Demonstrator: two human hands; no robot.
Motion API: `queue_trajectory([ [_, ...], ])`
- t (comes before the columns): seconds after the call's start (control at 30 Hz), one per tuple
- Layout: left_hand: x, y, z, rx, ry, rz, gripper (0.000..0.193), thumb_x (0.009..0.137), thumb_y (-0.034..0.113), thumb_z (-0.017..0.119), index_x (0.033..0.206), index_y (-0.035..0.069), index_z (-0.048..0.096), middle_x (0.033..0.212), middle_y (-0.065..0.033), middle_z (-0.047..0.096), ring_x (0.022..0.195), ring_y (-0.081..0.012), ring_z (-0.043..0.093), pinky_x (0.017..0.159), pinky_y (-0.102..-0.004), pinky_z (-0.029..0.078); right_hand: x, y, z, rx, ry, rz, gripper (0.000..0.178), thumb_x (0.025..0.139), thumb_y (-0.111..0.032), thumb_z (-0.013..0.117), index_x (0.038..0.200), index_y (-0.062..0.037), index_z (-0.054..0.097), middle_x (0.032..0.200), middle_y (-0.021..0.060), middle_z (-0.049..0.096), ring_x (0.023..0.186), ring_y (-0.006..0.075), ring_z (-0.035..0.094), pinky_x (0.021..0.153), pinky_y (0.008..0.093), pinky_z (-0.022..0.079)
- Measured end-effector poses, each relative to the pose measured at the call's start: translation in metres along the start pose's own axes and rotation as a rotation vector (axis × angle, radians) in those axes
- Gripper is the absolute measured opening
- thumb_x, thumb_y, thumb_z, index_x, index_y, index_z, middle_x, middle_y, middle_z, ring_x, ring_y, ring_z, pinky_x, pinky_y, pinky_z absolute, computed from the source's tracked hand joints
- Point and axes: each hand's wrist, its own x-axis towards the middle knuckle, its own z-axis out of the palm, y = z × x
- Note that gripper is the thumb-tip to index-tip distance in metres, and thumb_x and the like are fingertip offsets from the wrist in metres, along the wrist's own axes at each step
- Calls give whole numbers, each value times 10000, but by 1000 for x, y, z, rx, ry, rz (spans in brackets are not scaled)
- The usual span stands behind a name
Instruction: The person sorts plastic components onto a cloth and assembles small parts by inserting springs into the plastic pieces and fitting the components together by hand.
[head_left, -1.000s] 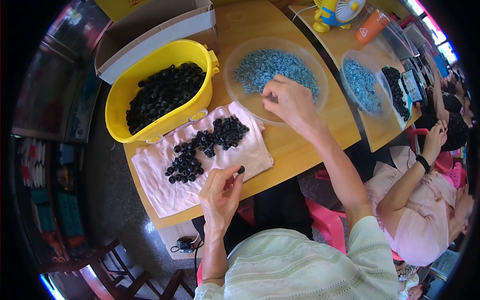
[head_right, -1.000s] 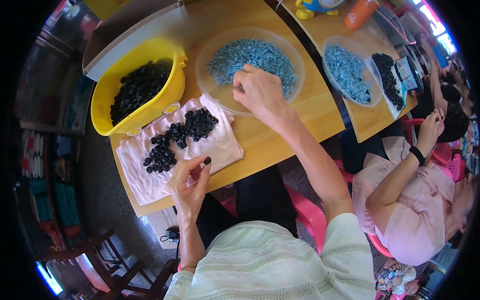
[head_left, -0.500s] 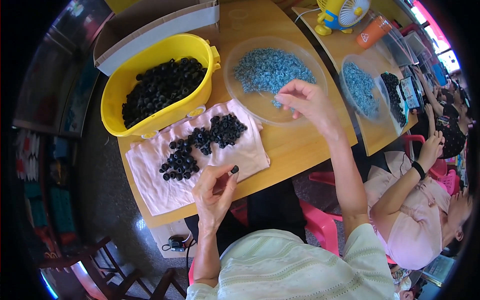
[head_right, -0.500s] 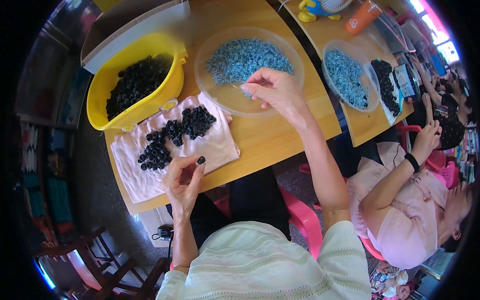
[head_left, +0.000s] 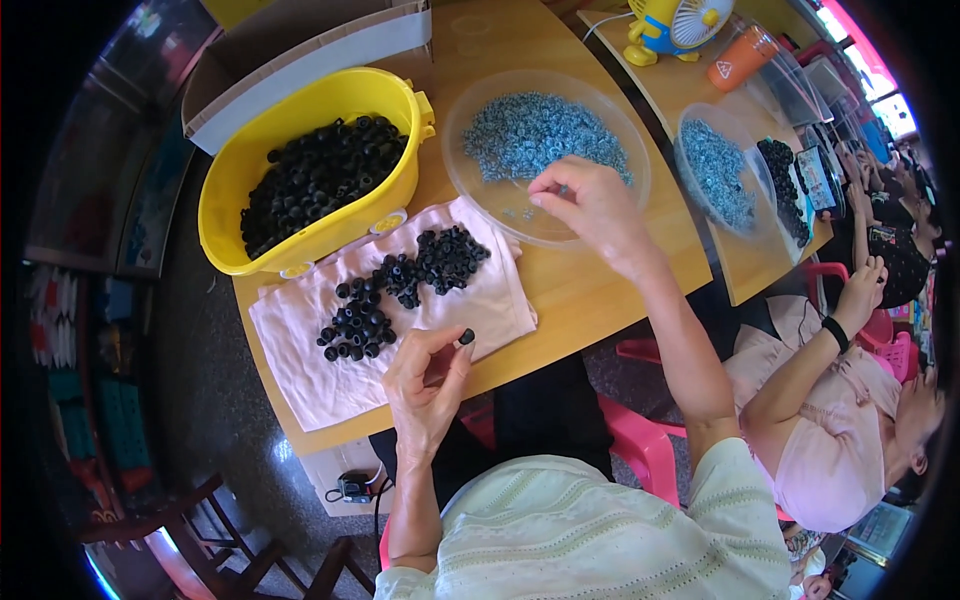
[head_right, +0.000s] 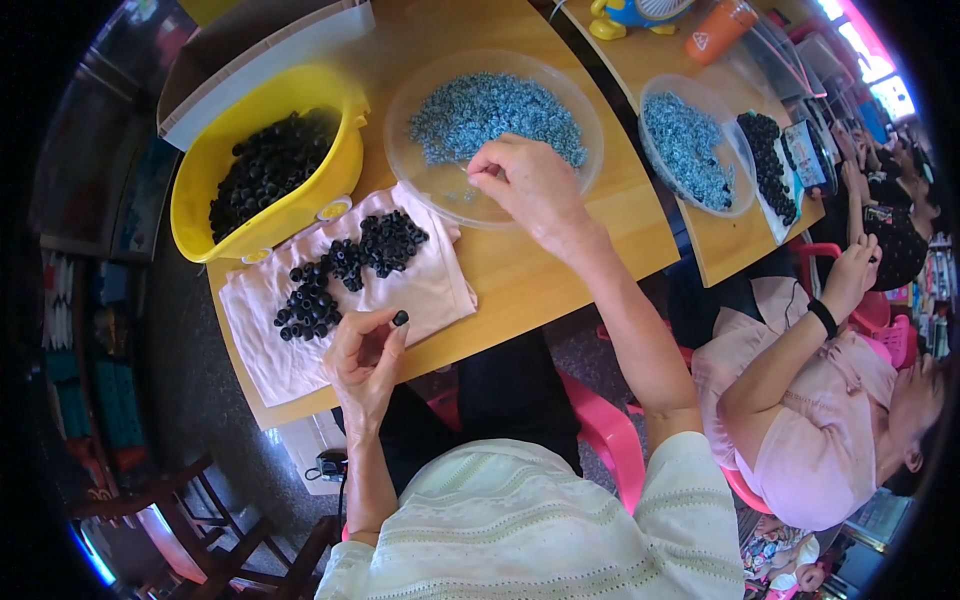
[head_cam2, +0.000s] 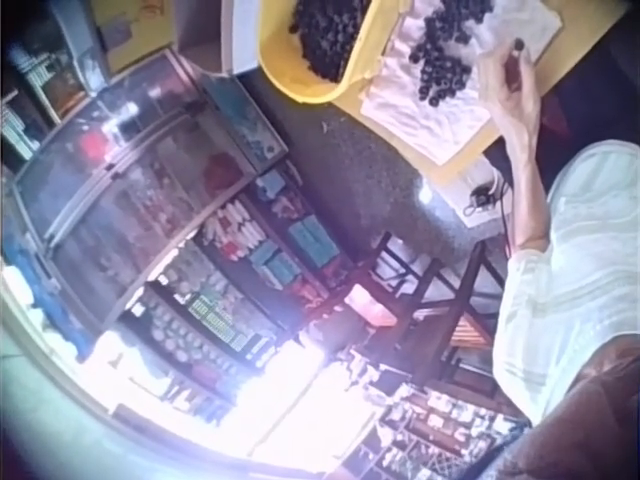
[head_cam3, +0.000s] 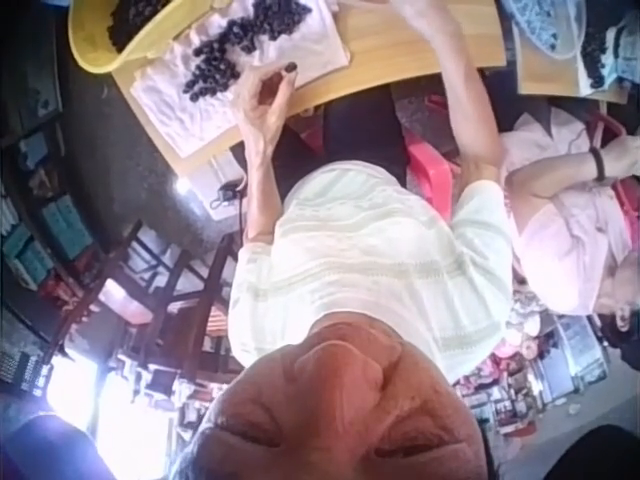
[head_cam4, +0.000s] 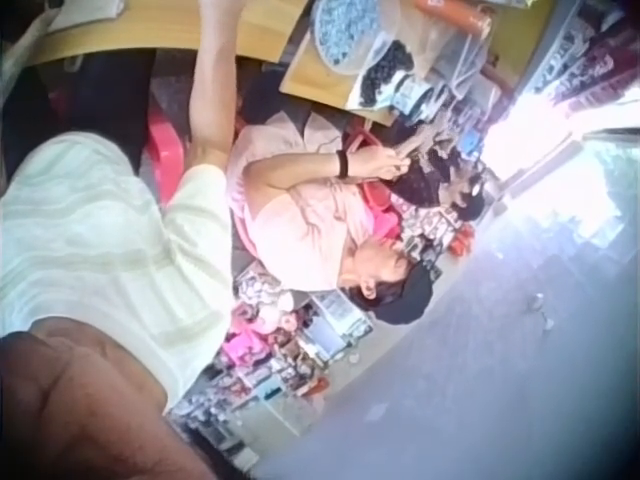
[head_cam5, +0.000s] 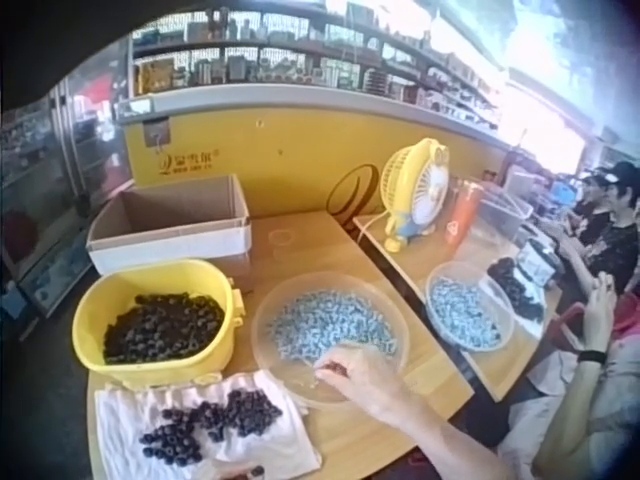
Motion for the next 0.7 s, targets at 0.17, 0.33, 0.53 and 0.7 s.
queue_trajectory([
  [0.17, 0, 1, 0, -3, -10, -18, 178, 817, -6, 695, 990, 18, 662, 785, -39, 558, 667, -75, 548, 579, -187, 445, 4, -11, 11, -108, -66, -136, 100, 821, -117, 685, 891, -45, 678, 845, 82, 619, 737, 206, 636, 660, 304, 484],
  [0.33, -1, -2, 0, -39, 0, -10, 175, 818, -5, 697, 988, 19, 662, 799, -39, 564, 669, -76, 558, 585, -188, 457, 7, -9, 15, -178, -93, -151, 102, 817, -133, 684, 874, -50, 681, 841, 78, 642, 746, 226, 654, 661, 336, 500],
  [0.53, 2, -3, -2, -227, 41, -5, 179, 830, -23, 687, 1001, -2, 641, 900, -42, 584, 789, -87, 582, 692, -197, 477, -8, -18, -6, 387, -115, 146, 101, 823, -113, 690, 887, -36, 686, 776, 26, 646, 646, 97, 577, 575, 255, 463],
  [0.7, -1, -8, -3, -438, 44, -57, 208, 842, -41, 666, 1040, -23, 606, 1023, -71, 597, 882, -110, 602, 794, -220, 485, -23, -18, -13, 691, -140, 260, 111, 846, -107, 679, 930, -34, 675, 767, -11, 631, 658, 56, 551, 540, 191, 422],
])
